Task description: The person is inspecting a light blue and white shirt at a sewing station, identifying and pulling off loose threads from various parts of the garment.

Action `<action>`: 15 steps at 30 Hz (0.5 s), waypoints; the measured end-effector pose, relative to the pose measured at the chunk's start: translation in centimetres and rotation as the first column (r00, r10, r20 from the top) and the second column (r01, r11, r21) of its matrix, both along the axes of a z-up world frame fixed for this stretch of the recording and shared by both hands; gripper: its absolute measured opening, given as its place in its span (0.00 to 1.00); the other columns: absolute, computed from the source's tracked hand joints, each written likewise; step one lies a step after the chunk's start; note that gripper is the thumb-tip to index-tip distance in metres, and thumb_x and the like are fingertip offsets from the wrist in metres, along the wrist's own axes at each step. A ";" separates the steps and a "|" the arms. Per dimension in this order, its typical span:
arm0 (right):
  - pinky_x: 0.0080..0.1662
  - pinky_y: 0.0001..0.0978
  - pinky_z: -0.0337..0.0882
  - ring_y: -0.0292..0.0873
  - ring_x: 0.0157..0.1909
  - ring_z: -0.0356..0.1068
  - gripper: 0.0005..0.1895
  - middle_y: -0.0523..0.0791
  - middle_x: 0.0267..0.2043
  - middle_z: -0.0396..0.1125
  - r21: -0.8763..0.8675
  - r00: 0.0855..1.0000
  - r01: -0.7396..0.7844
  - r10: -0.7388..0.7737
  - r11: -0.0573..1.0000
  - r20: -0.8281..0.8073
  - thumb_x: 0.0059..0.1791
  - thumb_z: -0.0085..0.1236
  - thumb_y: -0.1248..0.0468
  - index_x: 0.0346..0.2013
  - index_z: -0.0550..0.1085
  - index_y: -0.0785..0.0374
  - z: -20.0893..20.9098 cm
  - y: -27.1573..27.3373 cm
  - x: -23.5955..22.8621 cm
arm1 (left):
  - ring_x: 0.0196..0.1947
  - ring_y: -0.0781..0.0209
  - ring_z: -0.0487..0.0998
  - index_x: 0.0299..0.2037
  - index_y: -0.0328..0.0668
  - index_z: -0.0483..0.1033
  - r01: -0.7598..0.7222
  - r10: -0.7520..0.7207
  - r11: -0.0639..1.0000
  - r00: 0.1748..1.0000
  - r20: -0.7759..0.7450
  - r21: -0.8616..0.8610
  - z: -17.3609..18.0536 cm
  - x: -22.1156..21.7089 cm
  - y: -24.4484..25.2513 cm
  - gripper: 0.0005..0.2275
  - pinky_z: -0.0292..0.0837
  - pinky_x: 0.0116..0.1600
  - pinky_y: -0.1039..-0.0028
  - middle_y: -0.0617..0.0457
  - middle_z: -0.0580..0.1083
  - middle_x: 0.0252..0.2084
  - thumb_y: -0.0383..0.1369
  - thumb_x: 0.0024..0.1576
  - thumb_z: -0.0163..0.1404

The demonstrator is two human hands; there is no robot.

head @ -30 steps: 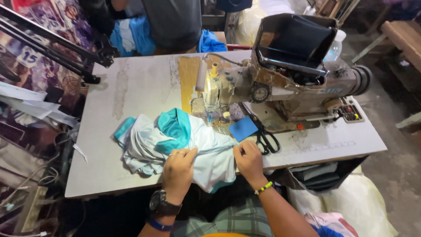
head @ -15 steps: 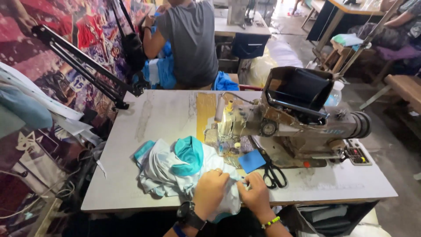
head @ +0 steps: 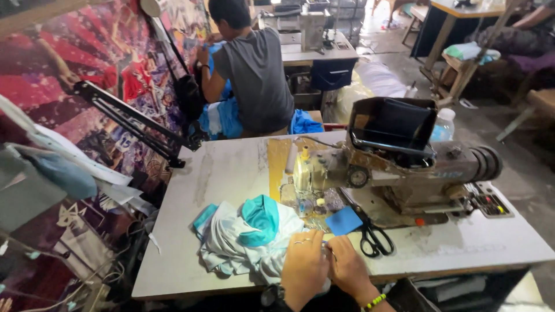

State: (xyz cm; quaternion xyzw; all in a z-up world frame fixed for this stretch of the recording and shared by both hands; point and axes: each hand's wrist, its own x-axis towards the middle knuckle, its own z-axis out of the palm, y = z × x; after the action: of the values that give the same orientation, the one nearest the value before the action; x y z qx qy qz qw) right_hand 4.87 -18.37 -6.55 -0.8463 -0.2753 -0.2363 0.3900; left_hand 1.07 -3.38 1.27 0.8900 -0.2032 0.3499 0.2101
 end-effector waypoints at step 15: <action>0.45 0.43 0.67 0.52 0.42 0.62 0.11 0.50 0.39 0.64 0.058 0.997 -0.077 0.078 0.995 -0.009 0.45 0.40 0.74 0.40 0.68 0.65 1.1 -0.7 -0.4 | 0.26 0.44 0.68 0.33 0.42 0.71 0.190 -0.173 0.977 0.972 -0.159 0.094 -5.0 1.3 2.0 0.04 0.57 0.32 0.56 0.49 0.68 0.24 0.28 0.61 0.47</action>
State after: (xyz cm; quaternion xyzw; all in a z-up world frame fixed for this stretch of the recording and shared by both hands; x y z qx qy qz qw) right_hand 4.50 -19.02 -5.43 -0.8247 -0.2988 -0.2241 0.4247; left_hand 2.35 -1.38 -3.69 0.9016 -0.2862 0.2497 0.2071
